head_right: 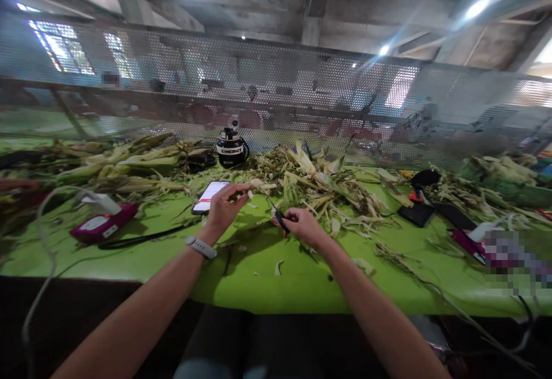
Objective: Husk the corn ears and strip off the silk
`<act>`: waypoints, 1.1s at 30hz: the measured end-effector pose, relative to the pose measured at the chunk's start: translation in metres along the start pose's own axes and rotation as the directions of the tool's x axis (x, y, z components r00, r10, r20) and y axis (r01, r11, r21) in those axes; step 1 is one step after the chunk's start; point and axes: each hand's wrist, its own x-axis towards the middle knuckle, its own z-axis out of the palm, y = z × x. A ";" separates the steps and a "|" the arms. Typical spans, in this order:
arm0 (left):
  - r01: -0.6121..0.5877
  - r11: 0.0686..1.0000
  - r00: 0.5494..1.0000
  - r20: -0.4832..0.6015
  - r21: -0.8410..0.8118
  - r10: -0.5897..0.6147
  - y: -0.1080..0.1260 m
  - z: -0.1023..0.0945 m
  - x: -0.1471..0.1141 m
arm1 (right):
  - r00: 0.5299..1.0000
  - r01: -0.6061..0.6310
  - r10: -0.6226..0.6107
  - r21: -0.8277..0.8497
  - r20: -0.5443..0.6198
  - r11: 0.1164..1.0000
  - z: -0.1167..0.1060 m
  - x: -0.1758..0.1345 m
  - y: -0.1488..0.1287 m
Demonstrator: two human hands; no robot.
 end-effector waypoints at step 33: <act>-0.065 0.998 0.998 -0.006 -0.014 0.065 -0.002 0.003 -0.002 | 0.999 0.011 -0.012 0.015 0.047 1.000 -0.002 -0.001 0.002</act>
